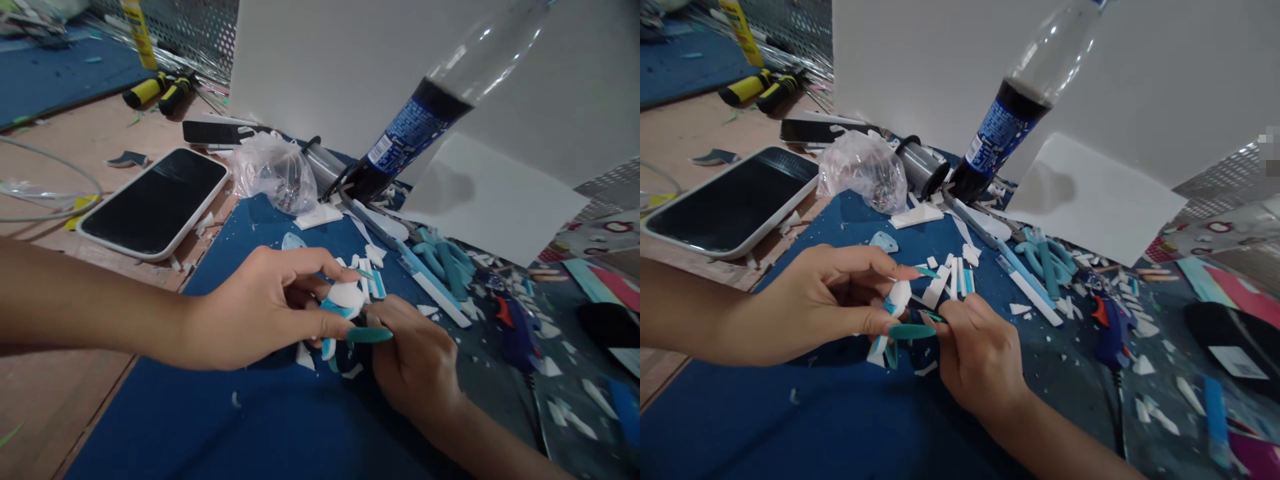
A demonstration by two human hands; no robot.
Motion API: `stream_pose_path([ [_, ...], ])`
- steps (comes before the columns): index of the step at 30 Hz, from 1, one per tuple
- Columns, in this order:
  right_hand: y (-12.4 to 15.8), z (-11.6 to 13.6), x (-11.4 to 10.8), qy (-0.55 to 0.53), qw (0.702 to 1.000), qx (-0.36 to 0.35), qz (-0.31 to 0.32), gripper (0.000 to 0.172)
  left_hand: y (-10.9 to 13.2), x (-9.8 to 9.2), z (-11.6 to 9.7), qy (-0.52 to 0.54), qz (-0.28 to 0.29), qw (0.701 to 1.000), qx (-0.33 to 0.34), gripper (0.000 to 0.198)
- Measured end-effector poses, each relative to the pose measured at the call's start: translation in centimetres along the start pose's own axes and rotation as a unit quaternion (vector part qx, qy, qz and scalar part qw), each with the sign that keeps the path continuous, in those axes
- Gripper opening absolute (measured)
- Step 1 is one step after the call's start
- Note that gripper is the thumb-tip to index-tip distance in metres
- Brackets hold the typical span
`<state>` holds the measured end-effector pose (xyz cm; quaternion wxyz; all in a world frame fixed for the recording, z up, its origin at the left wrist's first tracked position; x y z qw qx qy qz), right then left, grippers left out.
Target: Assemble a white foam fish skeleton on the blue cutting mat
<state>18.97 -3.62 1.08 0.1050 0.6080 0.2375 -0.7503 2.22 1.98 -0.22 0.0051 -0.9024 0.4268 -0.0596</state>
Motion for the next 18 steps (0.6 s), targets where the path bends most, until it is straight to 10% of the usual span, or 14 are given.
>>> stream_pose_path([
  [18, -0.11, 0.25, -0.12, 0.022, 1.000, -0.001, 0.007, 0.035, -0.13, 0.07, 0.20, -0.005, 0.009, 1.000, -0.011, 0.026],
])
Point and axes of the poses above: each hand's wrist, its own y-axis away from the middle knuckle, its own x-axis out of the palm, z = x × y, the point moved 3 cm from there along -y, towards the middle knuckle, and after that the axes turned 10 degrees about z, right-handed, at the moved point
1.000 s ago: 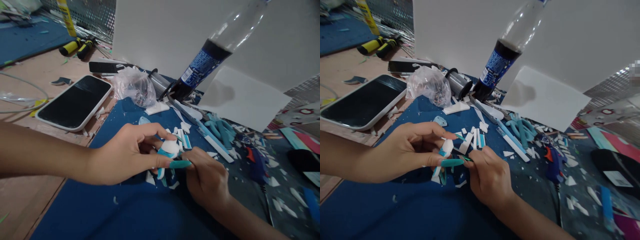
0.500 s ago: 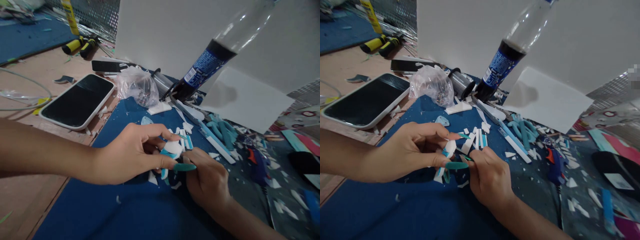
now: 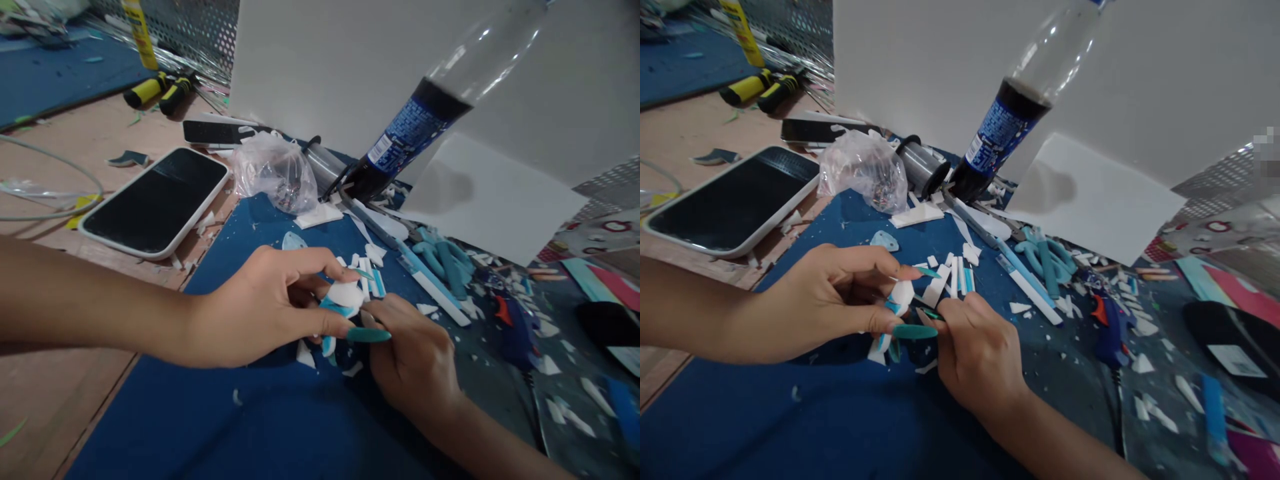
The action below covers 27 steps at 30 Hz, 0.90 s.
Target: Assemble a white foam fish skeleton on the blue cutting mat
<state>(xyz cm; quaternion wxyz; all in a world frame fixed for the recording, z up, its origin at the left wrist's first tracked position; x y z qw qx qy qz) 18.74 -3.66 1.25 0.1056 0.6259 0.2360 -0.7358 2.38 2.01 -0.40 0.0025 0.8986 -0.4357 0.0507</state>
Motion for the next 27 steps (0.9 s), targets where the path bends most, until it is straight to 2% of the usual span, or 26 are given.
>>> stream_pose_path([
  [20, 0.13, 0.42, 0.02, 0.035, 0.999, -0.008, -0.009, 0.028, -0.10, 0.05, -0.04, -0.034, 0.009, 0.999, 0.000, 0.026],
  [27, 0.08, 0.26, -0.15, 0.066, 0.998, 0.007, -0.022, 0.035, 0.14, -0.31, -0.30, -0.089, -0.017, 0.995, -0.038, 0.054],
])
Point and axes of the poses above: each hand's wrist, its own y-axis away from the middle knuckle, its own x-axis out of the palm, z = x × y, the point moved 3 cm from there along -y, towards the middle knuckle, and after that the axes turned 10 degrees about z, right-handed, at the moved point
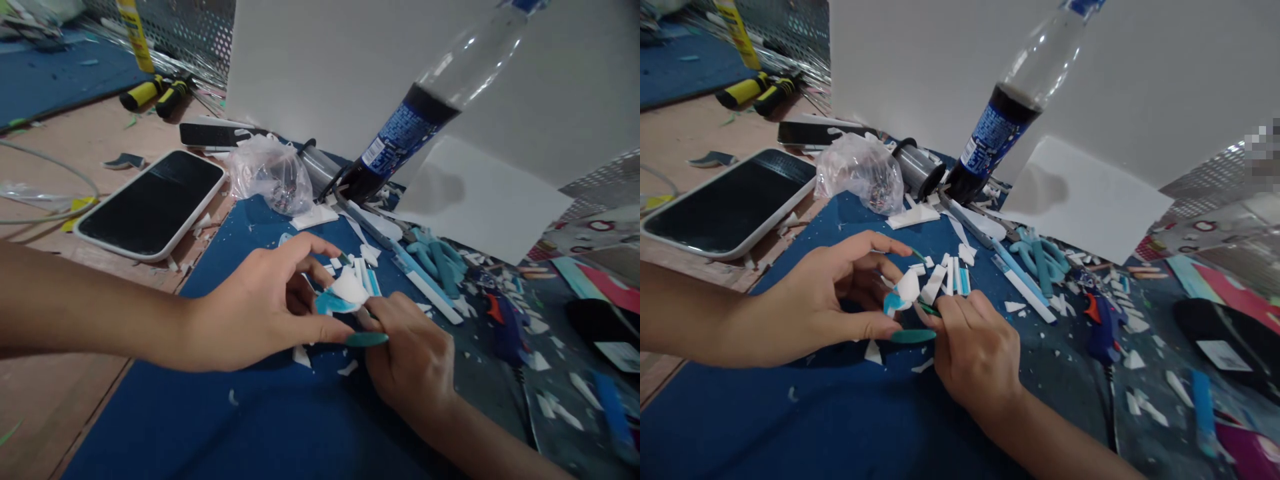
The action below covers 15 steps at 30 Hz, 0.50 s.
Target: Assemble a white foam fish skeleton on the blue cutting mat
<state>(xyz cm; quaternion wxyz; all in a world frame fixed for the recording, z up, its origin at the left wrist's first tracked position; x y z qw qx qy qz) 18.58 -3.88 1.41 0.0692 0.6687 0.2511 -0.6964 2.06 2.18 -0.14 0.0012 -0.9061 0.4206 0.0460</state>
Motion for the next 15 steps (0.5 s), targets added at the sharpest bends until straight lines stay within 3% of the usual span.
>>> stream_pose_path([
  [9, 0.19, -0.56, -0.27, -0.065, 0.997, -0.037, -0.026, 0.025, -0.07, -0.11, -0.05, -0.063, -0.006, 0.996, 0.056, 0.016],
  [15, 0.21, -0.93, 0.03, -0.142, 0.989, -0.033, -0.012, 0.028, 0.16, -0.21, -0.60, -0.111, -0.034, 0.986, 0.116, 0.025],
])
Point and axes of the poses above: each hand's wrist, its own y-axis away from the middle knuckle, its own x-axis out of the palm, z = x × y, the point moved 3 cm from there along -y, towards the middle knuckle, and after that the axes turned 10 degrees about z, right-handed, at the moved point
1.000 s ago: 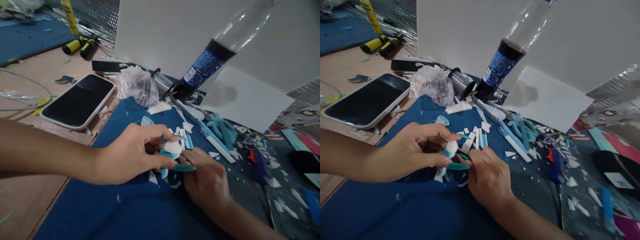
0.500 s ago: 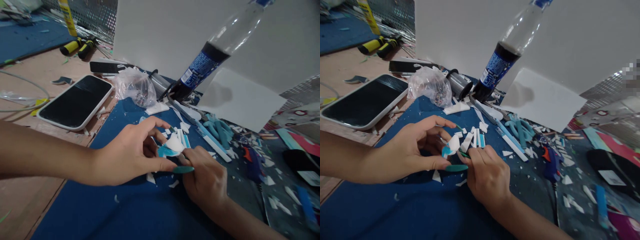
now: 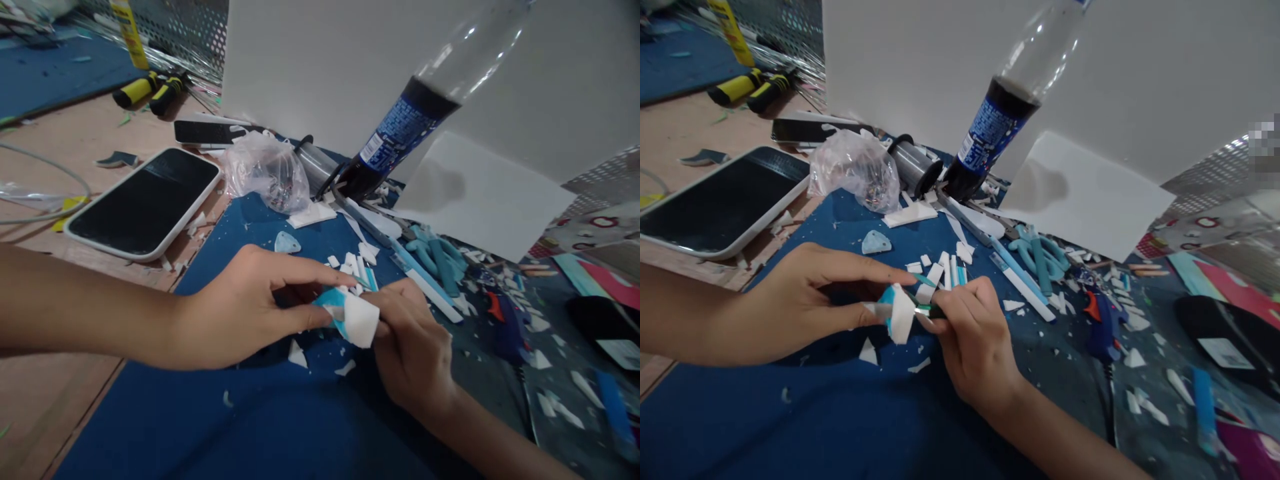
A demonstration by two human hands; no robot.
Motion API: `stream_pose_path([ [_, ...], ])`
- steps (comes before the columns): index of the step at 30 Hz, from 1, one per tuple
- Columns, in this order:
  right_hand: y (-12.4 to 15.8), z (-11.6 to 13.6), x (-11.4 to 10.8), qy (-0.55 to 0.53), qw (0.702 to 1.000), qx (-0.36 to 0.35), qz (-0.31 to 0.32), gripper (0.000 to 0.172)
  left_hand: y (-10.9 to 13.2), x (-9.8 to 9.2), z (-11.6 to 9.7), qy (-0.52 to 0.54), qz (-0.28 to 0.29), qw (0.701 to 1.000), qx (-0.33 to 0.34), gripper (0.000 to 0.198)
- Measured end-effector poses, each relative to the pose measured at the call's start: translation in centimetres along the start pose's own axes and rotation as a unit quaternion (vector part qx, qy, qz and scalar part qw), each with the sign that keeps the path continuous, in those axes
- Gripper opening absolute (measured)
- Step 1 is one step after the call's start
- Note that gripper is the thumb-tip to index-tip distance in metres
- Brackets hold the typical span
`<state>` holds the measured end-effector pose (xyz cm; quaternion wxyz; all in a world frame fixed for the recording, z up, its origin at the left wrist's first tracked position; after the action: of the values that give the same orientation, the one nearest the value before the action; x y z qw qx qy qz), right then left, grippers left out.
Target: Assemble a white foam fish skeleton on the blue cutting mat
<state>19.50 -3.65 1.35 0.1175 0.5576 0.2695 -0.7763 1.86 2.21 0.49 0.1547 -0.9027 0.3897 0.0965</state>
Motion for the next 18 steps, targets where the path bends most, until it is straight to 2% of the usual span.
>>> stream_pose_path([
  [4, -0.02, 0.08, 0.04, -0.027, 0.999, -0.023, -0.011, 0.029, 0.11, -0.09, -0.31, -0.035, -0.006, 0.997, 0.062, 0.025],
  [9, -0.09, -0.11, 0.04, -0.066, 0.998, 0.007, -0.006, 0.034, 0.25, -0.08, 0.07, -0.037, 0.005, 0.999, 0.020, 0.024],
  [18, -0.02, -0.43, 0.00, -0.101, 0.995, 0.000, 0.002, 0.042, 0.36, -0.07, 0.08, -0.015, 0.002, 0.999, 0.039, 0.025],
])
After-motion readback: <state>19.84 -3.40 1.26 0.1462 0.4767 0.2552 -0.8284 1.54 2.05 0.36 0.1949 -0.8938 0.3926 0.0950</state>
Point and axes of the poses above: each hand's wrist, its own y-axis away from the middle knuckle, its own x-axis out of the palm, z = x × y, the point moved 3 cm from there along -y, towards the middle knuckle, and after that the axes turned 10 degrees about z, right-handed, at the moved point
